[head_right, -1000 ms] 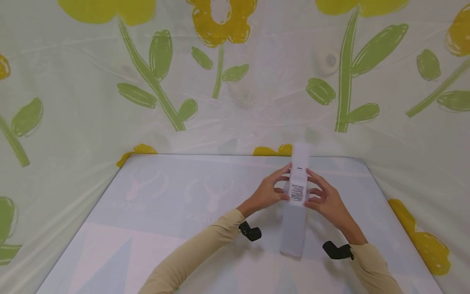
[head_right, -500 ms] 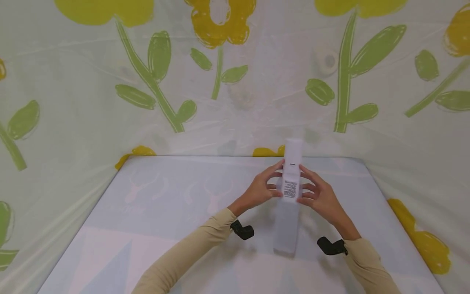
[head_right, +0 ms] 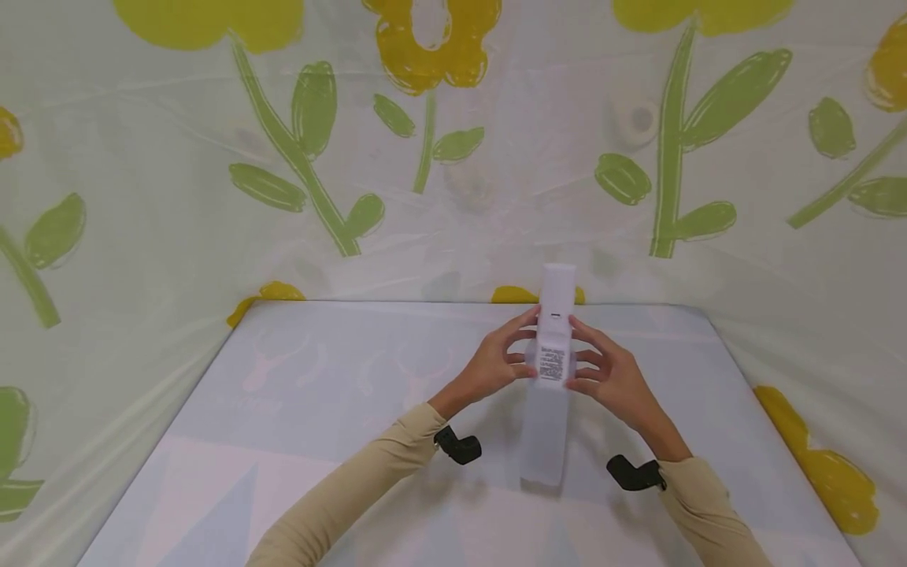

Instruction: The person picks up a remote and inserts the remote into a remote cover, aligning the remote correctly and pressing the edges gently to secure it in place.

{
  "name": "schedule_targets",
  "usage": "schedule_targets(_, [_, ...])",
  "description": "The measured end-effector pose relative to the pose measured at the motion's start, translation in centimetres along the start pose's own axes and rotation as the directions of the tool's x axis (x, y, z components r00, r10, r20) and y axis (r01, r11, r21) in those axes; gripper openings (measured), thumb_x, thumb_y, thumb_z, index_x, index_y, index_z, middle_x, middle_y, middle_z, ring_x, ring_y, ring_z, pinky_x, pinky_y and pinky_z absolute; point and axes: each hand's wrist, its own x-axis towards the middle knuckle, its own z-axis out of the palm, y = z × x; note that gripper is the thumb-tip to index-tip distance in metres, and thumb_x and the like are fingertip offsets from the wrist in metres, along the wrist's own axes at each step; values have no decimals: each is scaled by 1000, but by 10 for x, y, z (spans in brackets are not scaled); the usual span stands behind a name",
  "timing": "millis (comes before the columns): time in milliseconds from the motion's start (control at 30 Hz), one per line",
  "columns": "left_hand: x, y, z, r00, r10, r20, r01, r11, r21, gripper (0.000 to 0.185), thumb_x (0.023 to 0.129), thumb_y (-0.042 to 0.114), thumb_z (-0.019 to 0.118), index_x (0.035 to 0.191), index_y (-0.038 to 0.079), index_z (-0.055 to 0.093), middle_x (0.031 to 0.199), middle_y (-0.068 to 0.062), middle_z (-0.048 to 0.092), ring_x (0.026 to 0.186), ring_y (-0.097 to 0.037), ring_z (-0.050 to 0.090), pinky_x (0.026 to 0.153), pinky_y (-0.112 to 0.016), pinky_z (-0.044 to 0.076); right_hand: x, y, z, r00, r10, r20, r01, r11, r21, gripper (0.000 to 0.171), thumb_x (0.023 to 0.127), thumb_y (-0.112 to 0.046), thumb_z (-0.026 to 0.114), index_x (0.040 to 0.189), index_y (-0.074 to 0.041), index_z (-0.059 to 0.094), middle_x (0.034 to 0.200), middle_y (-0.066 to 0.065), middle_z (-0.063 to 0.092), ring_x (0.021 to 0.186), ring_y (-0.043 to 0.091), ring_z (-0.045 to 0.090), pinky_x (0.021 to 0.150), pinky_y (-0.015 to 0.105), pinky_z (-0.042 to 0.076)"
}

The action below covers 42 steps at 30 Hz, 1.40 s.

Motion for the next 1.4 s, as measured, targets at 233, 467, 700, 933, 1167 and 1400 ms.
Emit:
schedule_targets(233, [-4,3,-4,1000,-2,-9,2,999,-34,86,76,-17,66,149,13,31,144,-9,40,123,-24,49,89,-28,50,2,-5,3,999,-48,8,48,999,9,89,77,1,75,150,-22,29,144,19,37,102,10,59,78,26,55])
schedule_targets(467, [-6,7,-11,999,3,38,-1,999,-40,86,78,-15,66,150,14,28,147,-8,36,126,-23,46,91,-27,48,3,-9,4,999,-53,-1,53,998,16,89,76,1,76,149,-21,30,142,19,39,102,8,59,77,26,55])
schedule_targets(700, [-3,-4,-21,995,26,97,-19,997,-71,92,76,-11,72,151,17,26,149,-2,33,130,-21,42,94,-26,45,5,-11,6,998,-70,-1,70,995,75,88,75,5,75,149,-18,32,140,21,40,101,10,61,77,25,55])
schedule_targets(933, [2,-27,-22,998,45,52,-41,996,-79,97,73,-11,75,148,32,30,145,9,37,124,-9,46,92,-24,47,8,-13,9,997,-81,6,80,990,115,87,75,6,75,148,-16,33,141,21,40,102,12,61,77,26,55])
schedule_targets(1167, [2,-28,-28,998,66,14,-65,994,-87,93,72,-4,78,147,29,35,142,8,42,121,-10,48,91,-25,48,14,-15,12,996,-87,21,83,986,143,85,76,6,74,147,-15,34,140,20,41,102,14,61,78,28,55])
schedule_targets(1400, [-1,-25,-33,999,50,15,-48,992,-116,92,72,-9,76,148,21,33,145,0,41,124,-17,47,93,-28,47,19,-15,17,996,-83,21,79,985,153,82,77,5,74,146,-14,37,139,20,43,101,13,62,77,28,55])
